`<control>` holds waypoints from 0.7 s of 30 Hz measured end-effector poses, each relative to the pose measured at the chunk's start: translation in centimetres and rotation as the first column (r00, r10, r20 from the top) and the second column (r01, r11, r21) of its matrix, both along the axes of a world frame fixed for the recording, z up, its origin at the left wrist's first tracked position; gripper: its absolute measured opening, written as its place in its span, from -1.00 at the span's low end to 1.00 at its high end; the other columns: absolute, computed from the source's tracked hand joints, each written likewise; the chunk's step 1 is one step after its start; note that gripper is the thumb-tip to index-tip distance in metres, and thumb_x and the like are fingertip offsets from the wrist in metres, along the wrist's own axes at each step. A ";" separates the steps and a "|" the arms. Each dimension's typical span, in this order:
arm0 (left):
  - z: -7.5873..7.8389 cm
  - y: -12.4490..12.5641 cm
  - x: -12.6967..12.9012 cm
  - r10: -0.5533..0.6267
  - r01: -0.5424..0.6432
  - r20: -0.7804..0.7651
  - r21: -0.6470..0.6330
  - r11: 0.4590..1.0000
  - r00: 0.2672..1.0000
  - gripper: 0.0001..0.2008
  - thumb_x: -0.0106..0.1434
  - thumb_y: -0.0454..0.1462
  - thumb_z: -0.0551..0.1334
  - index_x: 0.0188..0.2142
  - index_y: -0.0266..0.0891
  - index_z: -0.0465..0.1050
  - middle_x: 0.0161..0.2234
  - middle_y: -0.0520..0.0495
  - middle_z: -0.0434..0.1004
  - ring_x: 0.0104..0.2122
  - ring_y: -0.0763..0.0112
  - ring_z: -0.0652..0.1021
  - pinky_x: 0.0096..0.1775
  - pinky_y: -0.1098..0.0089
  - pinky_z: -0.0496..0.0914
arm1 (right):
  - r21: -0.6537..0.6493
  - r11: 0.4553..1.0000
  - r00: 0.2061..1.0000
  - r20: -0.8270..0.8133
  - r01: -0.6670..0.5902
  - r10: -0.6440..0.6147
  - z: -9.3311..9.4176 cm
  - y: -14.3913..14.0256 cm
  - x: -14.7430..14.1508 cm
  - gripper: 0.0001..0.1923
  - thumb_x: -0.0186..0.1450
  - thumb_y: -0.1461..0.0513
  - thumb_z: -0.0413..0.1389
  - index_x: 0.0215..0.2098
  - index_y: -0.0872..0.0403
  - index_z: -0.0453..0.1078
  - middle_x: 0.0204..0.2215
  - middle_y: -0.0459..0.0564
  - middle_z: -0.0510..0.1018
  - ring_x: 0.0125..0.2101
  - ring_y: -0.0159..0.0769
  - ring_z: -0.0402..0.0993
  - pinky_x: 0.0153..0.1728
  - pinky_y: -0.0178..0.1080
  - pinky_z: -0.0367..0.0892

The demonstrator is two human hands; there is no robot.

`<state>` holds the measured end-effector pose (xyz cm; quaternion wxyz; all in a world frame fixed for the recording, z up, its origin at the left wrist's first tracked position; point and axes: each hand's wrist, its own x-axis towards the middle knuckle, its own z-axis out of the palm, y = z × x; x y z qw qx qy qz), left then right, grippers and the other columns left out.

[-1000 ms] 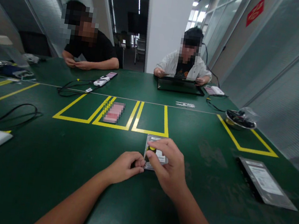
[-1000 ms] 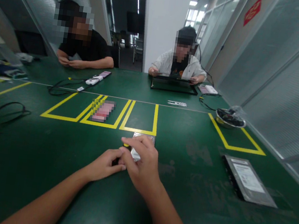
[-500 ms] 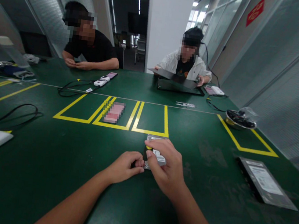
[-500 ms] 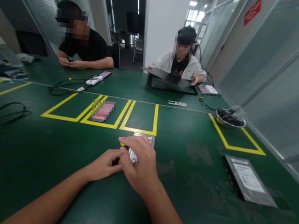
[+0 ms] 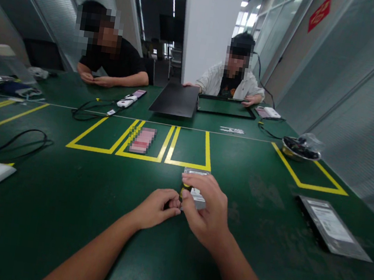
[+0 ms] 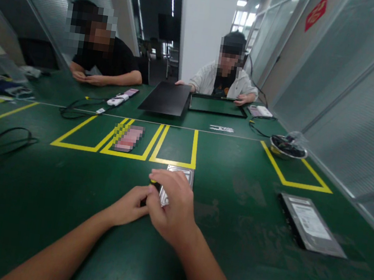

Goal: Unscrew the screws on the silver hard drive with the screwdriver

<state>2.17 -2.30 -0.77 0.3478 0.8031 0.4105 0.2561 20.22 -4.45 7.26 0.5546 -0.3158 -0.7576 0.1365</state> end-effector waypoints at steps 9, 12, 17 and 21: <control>-0.1 0.0 0.0 -0.012 0.013 0.029 -0.017 1.000 1.000 -0.92 0.25 -0.28 0.24 -0.35 -0.27 0.40 -0.39 0.02 0.45 -0.39 0.40 0.42 -0.34 0.43 0.25 | 0.017 0.996 0.996 -0.019 0.085 -0.085 0.2 -0.1 -0.1 -0.83 0.27 0.35 0.14 -0.17 0.04 0.44 -0.28 -0.02 0.47 -0.23 -0.28 0.41 -0.18 -0.15 0.36; 0.1 0.0 0.0 -0.018 0.019 0.039 -0.005 1.000 0.999 -0.92 0.25 -0.29 0.24 -0.35 -0.27 0.41 -0.40 0.03 0.44 -0.40 0.41 0.41 -0.33 0.43 0.25 | 0.047 0.998 0.999 -0.032 0.033 -0.031 0.2 -0.2 -0.1 -0.73 0.26 0.40 0.07 -0.10 0.04 0.39 -0.21 -0.01 0.52 -0.17 -0.26 0.44 -0.10 -0.11 0.35; 0.1 0.0 -0.1 -0.003 0.003 0.005 -0.017 1.000 1.000 -0.92 0.24 -0.29 0.24 -0.35 -0.27 0.41 -0.39 0.01 0.44 -0.38 0.38 0.42 -0.33 0.42 0.27 | 0.029 0.998 0.998 -0.001 0.061 -0.061 -0.1 -0.2 0.0 -0.79 0.24 0.32 0.19 -0.14 0.05 0.40 -0.19 0.03 0.46 -0.16 -0.23 0.42 -0.13 -0.12 0.37; 0.0 0.0 -0.1 0.001 -0.001 0.003 -0.013 1.000 1.000 -0.93 0.23 -0.30 0.24 -0.36 -0.27 0.41 -0.40 0.01 0.45 -0.39 0.38 0.42 -0.34 0.42 0.26 | 0.039 0.996 0.996 0.012 0.086 -0.086 -0.2 -0.1 -0.1 -0.82 0.25 0.33 0.19 -0.16 0.05 0.40 -0.27 0.00 0.45 -0.22 -0.26 0.40 -0.18 -0.16 0.36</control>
